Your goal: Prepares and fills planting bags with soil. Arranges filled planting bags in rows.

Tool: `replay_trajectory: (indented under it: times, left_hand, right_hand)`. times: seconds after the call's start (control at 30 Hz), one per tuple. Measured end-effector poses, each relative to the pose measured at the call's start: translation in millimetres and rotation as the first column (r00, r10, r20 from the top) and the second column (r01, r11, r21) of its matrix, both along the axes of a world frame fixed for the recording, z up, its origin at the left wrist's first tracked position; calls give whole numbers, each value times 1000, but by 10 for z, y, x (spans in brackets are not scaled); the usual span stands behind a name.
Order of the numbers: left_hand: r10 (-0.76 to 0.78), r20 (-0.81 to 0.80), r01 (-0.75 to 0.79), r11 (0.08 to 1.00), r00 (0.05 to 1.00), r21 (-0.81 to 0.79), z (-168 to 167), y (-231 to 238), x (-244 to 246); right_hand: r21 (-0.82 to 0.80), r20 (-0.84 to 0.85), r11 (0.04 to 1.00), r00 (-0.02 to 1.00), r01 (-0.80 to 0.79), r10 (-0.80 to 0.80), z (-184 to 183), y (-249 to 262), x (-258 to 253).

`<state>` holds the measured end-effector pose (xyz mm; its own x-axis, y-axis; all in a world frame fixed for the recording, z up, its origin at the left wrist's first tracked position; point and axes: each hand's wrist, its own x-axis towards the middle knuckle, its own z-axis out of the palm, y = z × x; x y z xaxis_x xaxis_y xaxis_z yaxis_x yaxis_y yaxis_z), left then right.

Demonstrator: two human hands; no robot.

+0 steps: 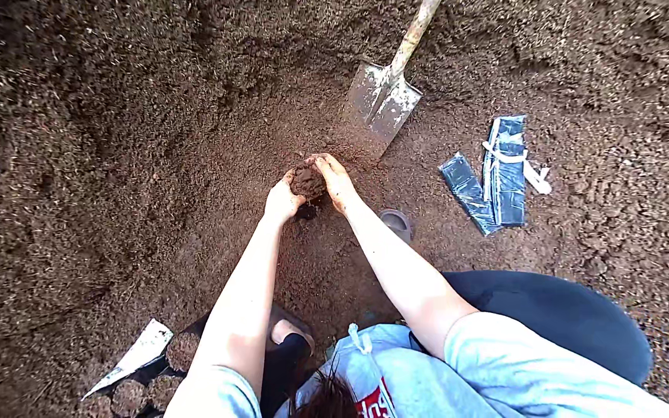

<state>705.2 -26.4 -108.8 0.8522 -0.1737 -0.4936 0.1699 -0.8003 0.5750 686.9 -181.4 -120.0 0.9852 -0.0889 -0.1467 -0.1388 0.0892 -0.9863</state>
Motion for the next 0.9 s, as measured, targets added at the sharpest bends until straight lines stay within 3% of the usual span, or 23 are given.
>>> replay_trajectory:
  times: [0.07,0.13,0.23,0.3,0.4,0.47,0.57,0.63,0.67,0.8,0.9]
  left_hand:
    - [-10,20,11,1000,1000,-20,-19,89,11]
    - [-44,13,44,999,999,4,-46,168,33]
    - [-92,-23,93,993,996,70,-75,194,52]
    - [-74,-6,75,994,997,79,38,180,50]
    - [32,75,-28,998,997,-62,238,211,6]
    - [54,89,-40,988,995,-152,248,204,-73]
    - [-3,100,12,997,995,-83,46,219,-79]
    - [52,129,-29,985,990,-171,-115,320,3]
    - [113,147,-78,971,983,-227,-195,392,32]
    - [319,144,-289,936,937,-200,-589,723,310]
    - [221,148,-213,975,964,-69,-1052,952,548]
  right_hand:
    - [-327,-13,944,999,-46,44,68,-86,10]
    - [-645,-154,752,987,-133,43,57,-144,35]
    - [-727,-500,448,848,-521,176,15,-101,109]
    - [-746,-532,308,806,-591,258,122,-45,164]
    - [-795,-461,314,853,-519,244,446,-59,205]
    - [-798,-434,355,873,-487,221,459,-81,204]
    - [-718,-385,519,885,-465,260,31,-190,171]
    - [-629,-300,689,930,-360,211,-354,-366,106]
    - [-617,-301,718,940,-323,164,-540,-467,31]
    - [-722,-382,590,919,-363,98,-1300,-776,-132]
    - [-751,-332,556,932,-356,147,-1697,-708,-89]
